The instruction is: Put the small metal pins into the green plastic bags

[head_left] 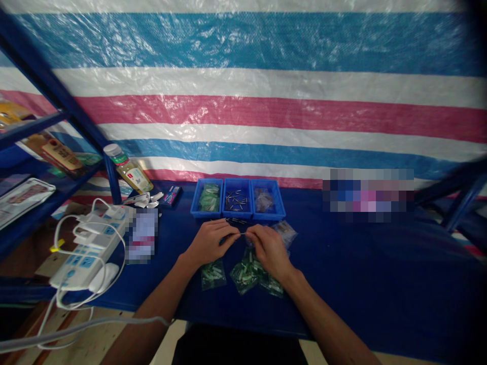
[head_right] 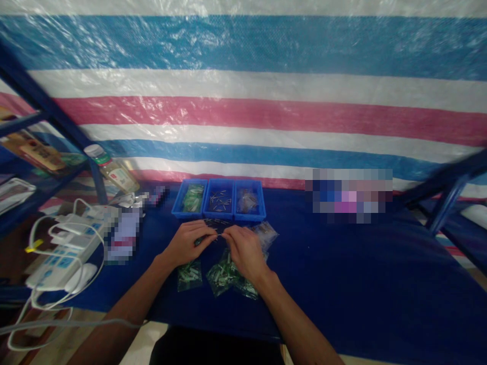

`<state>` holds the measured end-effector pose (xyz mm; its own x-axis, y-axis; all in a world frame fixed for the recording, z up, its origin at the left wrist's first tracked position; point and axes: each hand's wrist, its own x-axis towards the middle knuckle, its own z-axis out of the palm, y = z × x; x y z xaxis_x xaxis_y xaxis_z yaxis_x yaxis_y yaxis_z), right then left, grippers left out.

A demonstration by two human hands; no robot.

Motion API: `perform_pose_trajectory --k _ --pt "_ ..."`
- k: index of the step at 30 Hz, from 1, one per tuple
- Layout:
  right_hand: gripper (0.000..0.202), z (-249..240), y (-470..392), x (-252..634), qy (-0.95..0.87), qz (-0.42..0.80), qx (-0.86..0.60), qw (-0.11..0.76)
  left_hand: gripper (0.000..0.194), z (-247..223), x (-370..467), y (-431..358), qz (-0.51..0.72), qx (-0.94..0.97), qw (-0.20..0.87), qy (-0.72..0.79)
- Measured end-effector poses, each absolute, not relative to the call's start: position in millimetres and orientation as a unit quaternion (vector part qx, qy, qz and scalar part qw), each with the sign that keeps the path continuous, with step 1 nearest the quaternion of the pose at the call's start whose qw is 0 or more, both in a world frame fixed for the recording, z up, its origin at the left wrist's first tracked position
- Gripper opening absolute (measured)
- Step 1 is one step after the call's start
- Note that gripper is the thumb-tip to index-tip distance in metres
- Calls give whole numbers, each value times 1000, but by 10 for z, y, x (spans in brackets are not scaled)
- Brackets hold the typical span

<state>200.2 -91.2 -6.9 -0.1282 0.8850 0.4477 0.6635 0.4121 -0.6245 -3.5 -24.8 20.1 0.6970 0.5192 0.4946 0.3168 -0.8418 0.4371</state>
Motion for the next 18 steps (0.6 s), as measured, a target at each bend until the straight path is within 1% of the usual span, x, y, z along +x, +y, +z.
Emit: perform_pose_trajectory --k 6,12,18 --pt "16 -48 -909 2019 -720 161 -510 443 12 195 -70 -215 311 904 166 241" --pt "16 -13 -912 2025 -701 143 -501 488 13 193 -76 -209 316 901 169 246" --pt "17 8 -916 2015 -698 145 -498 493 14 197 -78 -210 322 898 171 247"
